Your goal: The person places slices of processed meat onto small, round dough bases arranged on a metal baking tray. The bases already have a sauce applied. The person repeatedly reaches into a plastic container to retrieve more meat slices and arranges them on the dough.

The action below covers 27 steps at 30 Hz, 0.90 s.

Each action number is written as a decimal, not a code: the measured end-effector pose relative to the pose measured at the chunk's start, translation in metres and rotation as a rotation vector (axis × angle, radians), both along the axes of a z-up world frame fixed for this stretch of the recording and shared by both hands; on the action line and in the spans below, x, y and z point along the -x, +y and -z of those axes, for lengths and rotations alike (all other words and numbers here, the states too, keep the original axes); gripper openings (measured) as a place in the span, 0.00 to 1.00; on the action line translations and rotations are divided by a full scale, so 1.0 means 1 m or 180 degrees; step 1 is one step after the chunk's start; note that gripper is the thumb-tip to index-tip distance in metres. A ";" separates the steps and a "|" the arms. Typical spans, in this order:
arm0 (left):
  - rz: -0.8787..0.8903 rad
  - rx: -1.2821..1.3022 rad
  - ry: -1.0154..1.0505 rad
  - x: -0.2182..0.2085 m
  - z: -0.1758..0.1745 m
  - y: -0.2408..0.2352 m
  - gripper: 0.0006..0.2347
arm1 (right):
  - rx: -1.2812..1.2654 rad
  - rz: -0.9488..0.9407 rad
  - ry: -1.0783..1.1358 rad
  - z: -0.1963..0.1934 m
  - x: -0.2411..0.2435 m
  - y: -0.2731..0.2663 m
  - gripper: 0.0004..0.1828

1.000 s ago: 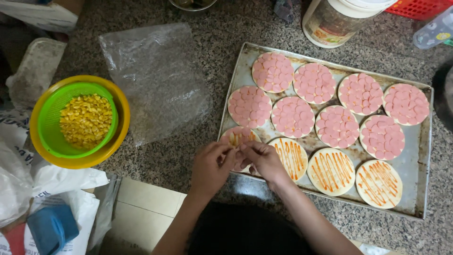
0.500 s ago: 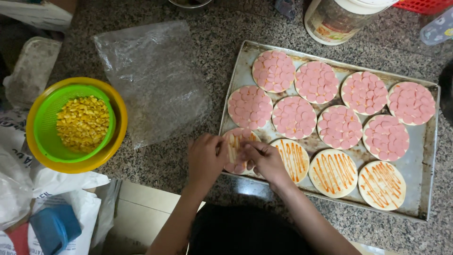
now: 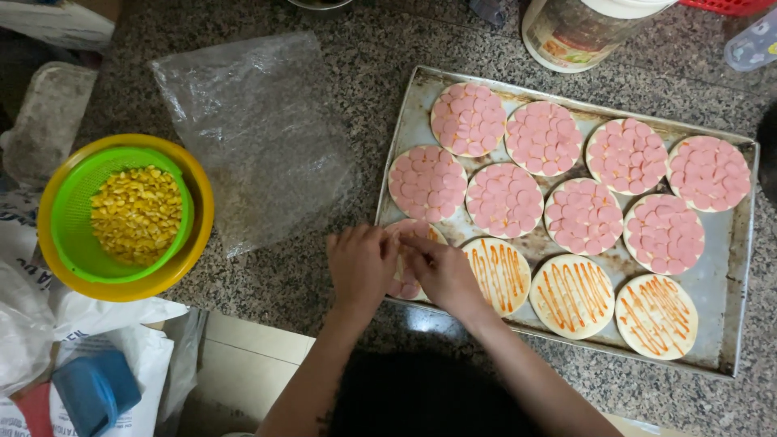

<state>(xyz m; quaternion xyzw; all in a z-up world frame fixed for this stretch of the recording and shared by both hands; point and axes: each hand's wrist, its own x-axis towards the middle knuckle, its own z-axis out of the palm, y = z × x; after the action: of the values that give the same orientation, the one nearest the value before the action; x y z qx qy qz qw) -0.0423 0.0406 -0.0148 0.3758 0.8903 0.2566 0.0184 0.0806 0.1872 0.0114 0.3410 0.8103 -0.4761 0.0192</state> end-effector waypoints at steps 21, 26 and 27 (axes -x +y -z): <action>0.0222 -0.0223 -0.0228 0.000 -0.046 0.006 0.17 | -0.0233 -0.0205 -0.0341 0.004 0.008 -0.005 0.22; 0.0352 -0.0100 0.0016 0.005 0.006 0.002 0.11 | -0.0342 0.0009 -0.0207 0.017 0.000 0.008 0.22; 0.0373 -0.0123 0.0041 0.005 0.005 0.002 0.11 | -0.0374 0.0093 -0.0126 0.019 -0.001 0.011 0.21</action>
<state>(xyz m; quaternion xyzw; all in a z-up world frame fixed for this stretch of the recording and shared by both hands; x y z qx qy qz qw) -0.0471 0.0429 -0.0197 0.4293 0.8617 0.2698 0.0204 0.0815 0.1979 -0.0073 0.3628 0.8313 -0.4211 0.0083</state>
